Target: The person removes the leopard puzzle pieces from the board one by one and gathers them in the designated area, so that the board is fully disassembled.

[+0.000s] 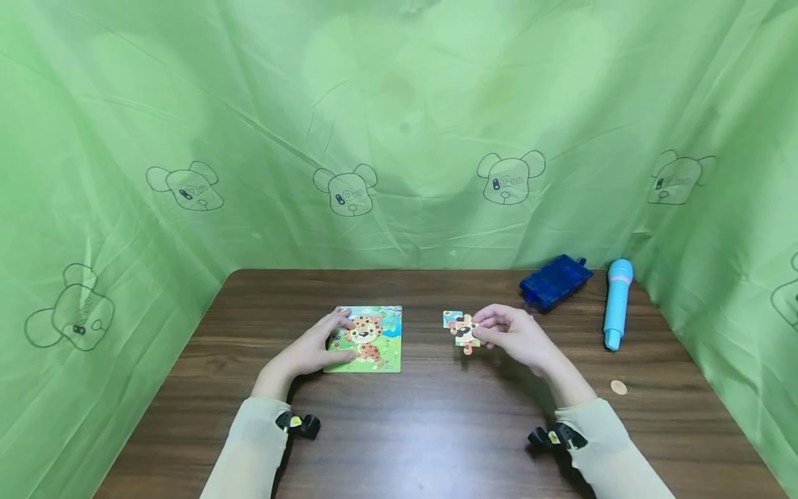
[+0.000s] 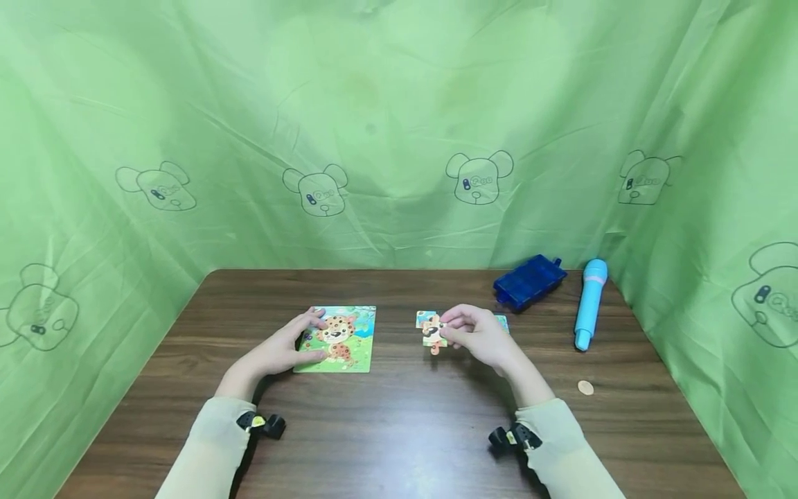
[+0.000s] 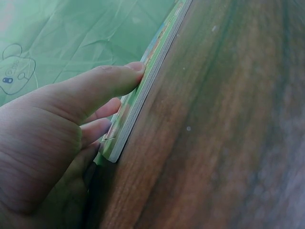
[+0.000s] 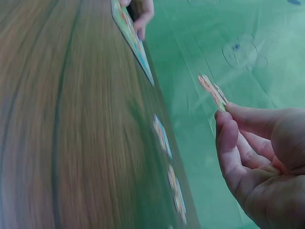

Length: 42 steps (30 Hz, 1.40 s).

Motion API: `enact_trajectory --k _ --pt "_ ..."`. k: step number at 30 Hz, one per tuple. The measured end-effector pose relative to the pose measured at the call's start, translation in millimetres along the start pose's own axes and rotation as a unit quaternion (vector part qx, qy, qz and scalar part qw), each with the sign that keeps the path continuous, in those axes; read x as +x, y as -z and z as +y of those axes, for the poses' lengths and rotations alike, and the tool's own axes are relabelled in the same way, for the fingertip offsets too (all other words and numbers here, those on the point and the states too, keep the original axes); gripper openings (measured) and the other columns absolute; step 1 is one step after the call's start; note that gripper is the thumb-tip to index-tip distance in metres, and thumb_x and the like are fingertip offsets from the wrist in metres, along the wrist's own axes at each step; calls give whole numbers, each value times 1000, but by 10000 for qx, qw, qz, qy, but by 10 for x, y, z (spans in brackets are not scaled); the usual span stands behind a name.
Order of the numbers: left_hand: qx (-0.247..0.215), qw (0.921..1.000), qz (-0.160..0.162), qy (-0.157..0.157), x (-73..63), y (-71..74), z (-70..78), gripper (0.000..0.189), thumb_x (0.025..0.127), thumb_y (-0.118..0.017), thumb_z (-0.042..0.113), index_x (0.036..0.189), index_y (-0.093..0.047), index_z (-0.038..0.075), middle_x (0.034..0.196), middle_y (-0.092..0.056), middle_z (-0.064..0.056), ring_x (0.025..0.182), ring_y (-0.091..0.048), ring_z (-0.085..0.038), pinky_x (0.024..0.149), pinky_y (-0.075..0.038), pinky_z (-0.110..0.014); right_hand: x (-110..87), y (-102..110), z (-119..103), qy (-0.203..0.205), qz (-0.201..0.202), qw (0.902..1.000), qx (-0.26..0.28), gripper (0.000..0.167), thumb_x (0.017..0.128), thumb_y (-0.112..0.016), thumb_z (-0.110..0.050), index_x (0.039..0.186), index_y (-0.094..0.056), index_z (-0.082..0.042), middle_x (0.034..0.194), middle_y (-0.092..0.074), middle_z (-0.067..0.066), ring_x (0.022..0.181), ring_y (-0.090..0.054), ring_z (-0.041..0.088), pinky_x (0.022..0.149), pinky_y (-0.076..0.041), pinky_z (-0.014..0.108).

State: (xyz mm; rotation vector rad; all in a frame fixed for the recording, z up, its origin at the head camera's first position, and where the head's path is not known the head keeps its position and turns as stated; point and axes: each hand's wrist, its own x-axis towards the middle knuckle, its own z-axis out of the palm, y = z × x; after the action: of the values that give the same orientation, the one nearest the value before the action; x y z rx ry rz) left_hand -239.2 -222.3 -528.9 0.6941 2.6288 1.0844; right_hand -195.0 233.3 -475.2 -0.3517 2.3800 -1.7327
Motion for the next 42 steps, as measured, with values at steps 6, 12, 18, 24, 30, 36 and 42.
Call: enact_trajectory --k 6,12,18,24,30,36,42 --pt "8 10000 53 -77 -18 28 -16 56 93 -89 43 137 -64 19 177 -35 -9 168 -14 -37 131 -19 -64 -78 201 60 -79 164 9996 -194 26 105 -74 -7 126 -69 6 105 -76 20 87 -74 32 73 -63 34" --pt "26 9999 5 -99 -6 34 -10 57 93 -89 44 138 -63 20 177 -34 -8 168 -13 -34 132 -19 -62 -93 291 143 -232 46 9992 -310 25 105 -74 -8 125 -69 6 104 -76 18 86 -73 32 72 -64 35" --pt "12 10000 -27 -71 -7 25 -8 58 93 -89 43 139 -63 20 178 -33 -8 169 -13 -34 132 -19 -63 -126 382 223 -402 -52 9985 -377 25 103 -77 -7 123 -70 6 102 -75 17 82 -72 30 70 -64 36" --pt "3 10000 -42 -61 -6 18 -1 58 93 -89 43 140 -63 19 178 -33 -8 168 -13 -34 132 -18 -62 -133 426 276 -348 -69 9981 -508 24 99 -81 -6 118 -73 6 100 -78 17 84 -76 31 73 -67 39" --pt "-9 10000 -40 -23 -12 9 -8 58 93 -89 42 139 -63 19 178 -33 -8 168 -13 -34 132 -19 -62 -114 424 297 -388 -71 9959 -814 20 96 -85 -9 112 -77 0 97 -78 12 86 -75 23 73 -66 34" --pt "0 10000 -16 -6 -13 3 -8 57 93 -89 42 139 -63 20 178 -33 -7 169 -13 -34 132 -19 -62 -88 425 349 -257 -21 9902 -1374 18 95 -86 -10 109 -77 -3 92 -79 6 82 -75 20 69 -63 29" --pt "10 10000 -18 13 -7 1 -11 57 93 -89 44 138 -63 21 178 -32 -7 169 -12 -34 132 -19 -62 -76 427 375 -91 8 9861 -1659 16 95 -88 -12 105 -79 -4 91 -79 2 83 -75 19 69 -63 27"
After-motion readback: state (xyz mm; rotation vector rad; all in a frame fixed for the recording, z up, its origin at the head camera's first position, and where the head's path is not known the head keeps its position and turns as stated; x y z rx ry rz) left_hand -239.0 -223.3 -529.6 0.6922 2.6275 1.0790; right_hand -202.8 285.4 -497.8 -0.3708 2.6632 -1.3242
